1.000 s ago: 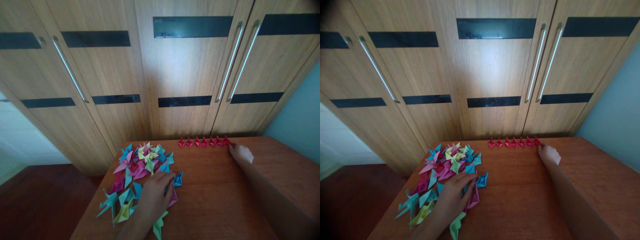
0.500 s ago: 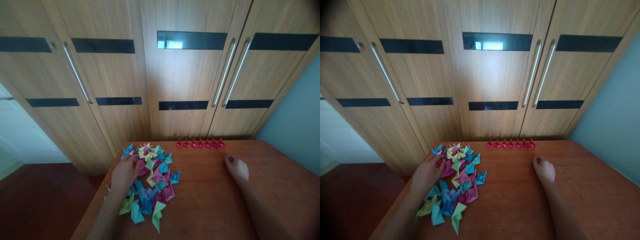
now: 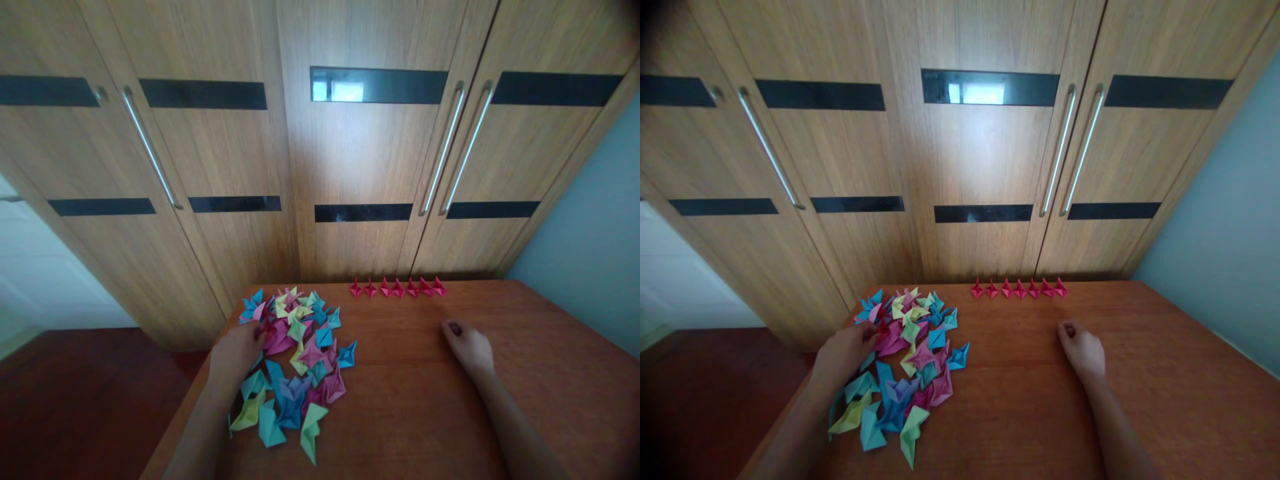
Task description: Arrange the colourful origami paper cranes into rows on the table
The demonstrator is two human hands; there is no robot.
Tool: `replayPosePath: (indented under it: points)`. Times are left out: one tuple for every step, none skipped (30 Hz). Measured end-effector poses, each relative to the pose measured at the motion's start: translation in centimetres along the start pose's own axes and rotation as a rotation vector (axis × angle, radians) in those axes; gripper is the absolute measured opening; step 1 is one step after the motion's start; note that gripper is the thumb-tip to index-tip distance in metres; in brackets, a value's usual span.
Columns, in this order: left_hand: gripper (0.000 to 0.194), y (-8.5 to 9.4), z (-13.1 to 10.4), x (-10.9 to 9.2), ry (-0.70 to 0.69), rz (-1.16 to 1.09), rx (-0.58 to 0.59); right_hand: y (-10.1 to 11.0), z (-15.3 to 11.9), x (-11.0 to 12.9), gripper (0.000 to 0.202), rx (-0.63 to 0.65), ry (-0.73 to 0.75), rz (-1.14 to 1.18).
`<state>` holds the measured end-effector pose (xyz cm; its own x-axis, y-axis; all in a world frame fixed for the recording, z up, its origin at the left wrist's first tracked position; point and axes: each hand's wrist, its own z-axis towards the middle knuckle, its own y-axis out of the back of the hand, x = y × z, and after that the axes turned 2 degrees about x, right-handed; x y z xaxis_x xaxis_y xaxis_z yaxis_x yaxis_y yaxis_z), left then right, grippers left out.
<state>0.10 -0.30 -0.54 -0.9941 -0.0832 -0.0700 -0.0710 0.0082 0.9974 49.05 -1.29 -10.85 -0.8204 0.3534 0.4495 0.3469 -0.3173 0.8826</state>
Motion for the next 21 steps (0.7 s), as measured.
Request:
replayPosePath:
  points:
    - [0.025,0.1,0.0,0.0,0.001,0.0,-0.006,0.0,0.0,0.0,0.031,-0.004,0.004,0.0]
    - [0.025,0.3,-0.1,0.0,0.003,-0.002,-0.015,-0.1,0.0,-0.1,0.031,-0.007,0.01,-0.001]
    - [0.025,0.4,-0.2,0.0,0.005,-0.007,-0.031,-0.1,0.0,-0.1,0.031,-0.007,0.016,-0.001]
    - [0.026,0.6,-0.3,-0.1,0.002,-0.012,-0.053,-0.1,0.0,-0.1,0.031,-0.008,0.022,-0.001]
    - [0.026,0.7,-0.4,-0.1,-0.007,-0.019,-0.083,-0.1,0.1,-0.2,0.03,-0.008,0.023,0.001]
    - [0.026,0.8,-0.5,-0.2,-0.019,-0.029,-0.12,-0.1,0.1,-0.2,0.03,-0.009,0.02,0.005]
    - [0.026,0.9,-0.5,-0.2,-0.036,-0.045,-0.169,-0.1,0.0,-0.2,0.03,-0.012,0.014,0.015]
    - [0.026,0.9,-0.6,-0.3,-0.055,-0.072,-0.227,-0.1,0.0,-0.1,0.03,-0.017,0.008,0.03]
    - [0.026,0.8,-0.6,-0.4,-0.078,-0.112,-0.293,0.0,0.0,0.0,0.029,-0.025,0.002,0.052]
    - [0.026,0.8,-0.7,-0.6,-0.106,-0.163,-0.358,0.0,-0.1,0.1,0.029,-0.035,-0.002,0.083]
    - [0.025,0.6,-0.7,-0.9,-0.144,-0.219,-0.419,0.1,-0.2,0.4,0.029,-0.046,-0.002,0.122]
    - [0.024,0.5,-0.7,-1.3,-0.19,-0.277,-0.467,0.1,-0.3,0.8,0.029,-0.059,0.004,0.168]
    - [0.024,0.3,-0.8,-1.7,-0.248,-0.332,-0.502,0.2,-0.5,1.3,0.029,-0.075,0.014,0.218]
    - [0.023,0.1,-0.9,-2.3,-0.316,-0.381,-0.521,0.3,-0.7,2.0,0.029,-0.088,0.032,0.272]
    - [0.022,-0.1,-1.1,-3.0,-0.389,-0.423,-0.527,0.4,-1.1,2.8,0.03,-0.097,0.061,0.33]
    - [0.021,-0.3,-1.4,-3.8,-0.462,-0.459,-0.521,0.5,-1.6,3.8,0.031,-0.098,0.101,0.392]
    - [0.02,-0.6,-1.8,-4.5,-0.53,-0.486,-0.508,0.6,-2.2,4.9,0.031,-0.085,0.154,0.456]
    - [0.019,-0.8,-2.2,-5.3,-0.59,-0.506,-0.492,0.7,-3.0,6.1,0.031,-0.066,0.209,0.524]
    - [0.018,-1.1,-2.6,-6.0,-0.641,-0.52,-0.475,0.7,-3.9,7.4,0.031,-0.027,0.265,0.593]
    - [0.017,-1.3,-3.1,-6.7,-0.684,-0.529,-0.457,0.7,-4.9,8.7,0.03,0.025,0.32,0.654]
    - [0.016,-1.5,-3.5,-7.3,-0.72,-0.535,-0.436,0.6,-6.0,9.9,0.028,0.088,0.369,0.705]
